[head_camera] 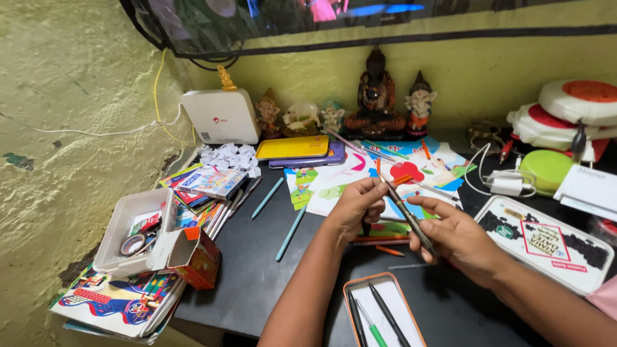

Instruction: The person repeatedly assembles and disassembles a retractable pen, handling the barrel, cap, and internal components. They also pick up and place down other pens from a metal tin on the table.

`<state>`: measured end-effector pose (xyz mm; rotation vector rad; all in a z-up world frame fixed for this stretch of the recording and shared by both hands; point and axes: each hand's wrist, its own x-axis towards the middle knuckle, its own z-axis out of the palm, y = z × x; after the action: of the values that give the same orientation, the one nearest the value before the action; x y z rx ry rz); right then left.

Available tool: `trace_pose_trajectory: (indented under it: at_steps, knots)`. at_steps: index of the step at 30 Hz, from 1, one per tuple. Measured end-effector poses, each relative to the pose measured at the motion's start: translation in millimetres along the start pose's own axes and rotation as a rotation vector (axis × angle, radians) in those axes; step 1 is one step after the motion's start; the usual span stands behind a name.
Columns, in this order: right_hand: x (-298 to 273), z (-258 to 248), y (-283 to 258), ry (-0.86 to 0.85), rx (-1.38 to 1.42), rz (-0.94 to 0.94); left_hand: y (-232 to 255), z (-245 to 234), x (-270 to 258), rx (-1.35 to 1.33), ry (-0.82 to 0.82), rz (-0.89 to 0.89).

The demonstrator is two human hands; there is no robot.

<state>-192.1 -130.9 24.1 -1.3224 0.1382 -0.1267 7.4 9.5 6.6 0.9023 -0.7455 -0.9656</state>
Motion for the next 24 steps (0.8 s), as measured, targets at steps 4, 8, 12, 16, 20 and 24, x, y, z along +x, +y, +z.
trace_pose_trajectory:
  at_steps: [4,8,12,16,20,24]
  knots:
    - [-0.7,2.9,1.0,0.008,0.001,0.025,-1.7,-6.0,0.9,-0.027,-0.050,0.020]
    - [-0.9,0.5,0.5,-0.043,0.037,0.022,1.1,-5.1,-1.8,-0.072,-0.122,0.047]
    - [-0.5,-4.6,0.5,-0.030,0.074,0.074,1.3,-4.0,-3.6,-0.117,-0.192,0.058]
    - [2.5,-3.8,1.3,0.045,-0.016,0.084,0.9,-4.2,-3.0,-0.105,-0.167,0.079]
    - [3.3,-2.0,1.6,0.186,-0.255,-0.090,1.1,-4.5,0.5,-0.100,-0.074,0.117]
    - [-0.3,0.6,4.7,0.240,-0.490,-0.286,0.2,-6.0,2.9,-0.114,-0.002,0.141]
